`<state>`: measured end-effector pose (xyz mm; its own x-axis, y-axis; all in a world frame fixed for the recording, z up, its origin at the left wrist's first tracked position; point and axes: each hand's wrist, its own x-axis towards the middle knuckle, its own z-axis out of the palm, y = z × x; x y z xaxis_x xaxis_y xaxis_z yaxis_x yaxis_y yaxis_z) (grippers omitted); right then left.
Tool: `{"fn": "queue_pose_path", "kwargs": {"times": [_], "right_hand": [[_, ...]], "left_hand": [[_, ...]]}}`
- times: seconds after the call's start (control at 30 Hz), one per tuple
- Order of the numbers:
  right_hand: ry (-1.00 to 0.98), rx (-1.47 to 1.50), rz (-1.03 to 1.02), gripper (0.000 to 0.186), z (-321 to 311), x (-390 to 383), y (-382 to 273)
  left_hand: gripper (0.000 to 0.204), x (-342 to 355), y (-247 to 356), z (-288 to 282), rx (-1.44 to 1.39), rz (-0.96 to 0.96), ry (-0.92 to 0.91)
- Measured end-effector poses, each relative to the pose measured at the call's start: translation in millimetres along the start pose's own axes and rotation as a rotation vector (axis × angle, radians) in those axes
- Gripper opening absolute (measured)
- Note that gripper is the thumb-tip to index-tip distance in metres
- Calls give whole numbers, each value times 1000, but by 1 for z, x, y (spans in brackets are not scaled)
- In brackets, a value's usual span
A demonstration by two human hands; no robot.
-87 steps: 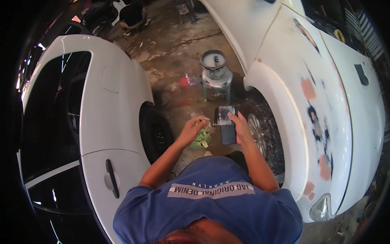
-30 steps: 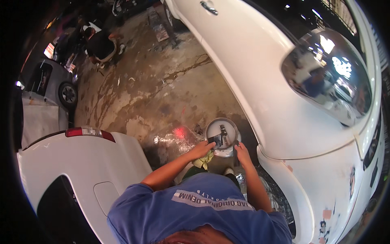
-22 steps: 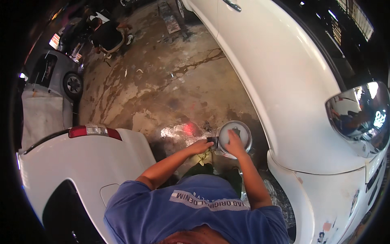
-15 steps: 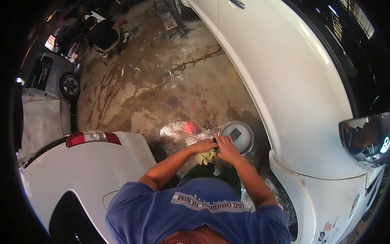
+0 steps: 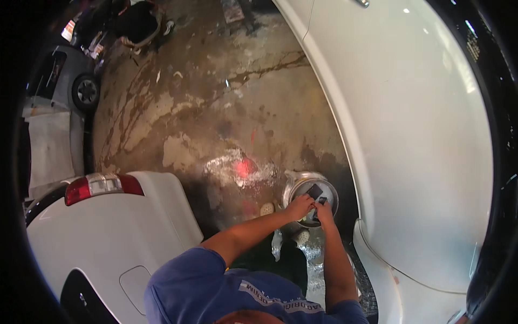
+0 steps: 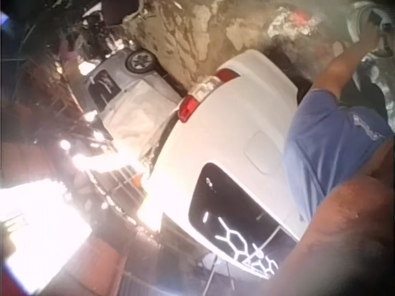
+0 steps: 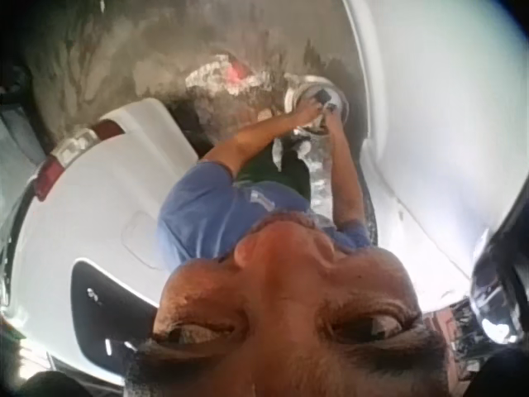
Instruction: The person sands a car fender with a sanding block and a cloth, then applies a piece of tape to the body panel.
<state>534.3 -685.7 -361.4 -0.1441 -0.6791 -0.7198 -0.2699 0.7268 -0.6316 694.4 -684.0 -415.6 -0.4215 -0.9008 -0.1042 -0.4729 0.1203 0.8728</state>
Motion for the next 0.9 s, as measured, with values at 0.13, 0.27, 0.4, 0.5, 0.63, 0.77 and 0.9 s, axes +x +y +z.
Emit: {"fn": "queue_pose_path", "kwargs": {"times": [0.13,0.27,0.4,0.5,0.63,0.77,0.9], "right_hand": [[-46,107,65,38,20,44,26],[74,130,127,45,35,70,53],[89,-169,43,50,16,81,88],[185,-530,-203,42,4,63,90],[148,-384,-216,31,-30,30,115],[89,-138,-211,26,-50,-38,63],[136,96,-157,25,-63,-114,22]], "left_hand": [[40,2,7,12,313,-165,-221],[59,28,-6,4,315,-307,-521],[65,35,-11,25,463,-445,-778],[62,17,10,25,507,-380,-604],[64,15,75,9,644,-368,-505],[73,14,85,-22,321,-229,-341],[43,4,76,-26,116,1,-108]]}}
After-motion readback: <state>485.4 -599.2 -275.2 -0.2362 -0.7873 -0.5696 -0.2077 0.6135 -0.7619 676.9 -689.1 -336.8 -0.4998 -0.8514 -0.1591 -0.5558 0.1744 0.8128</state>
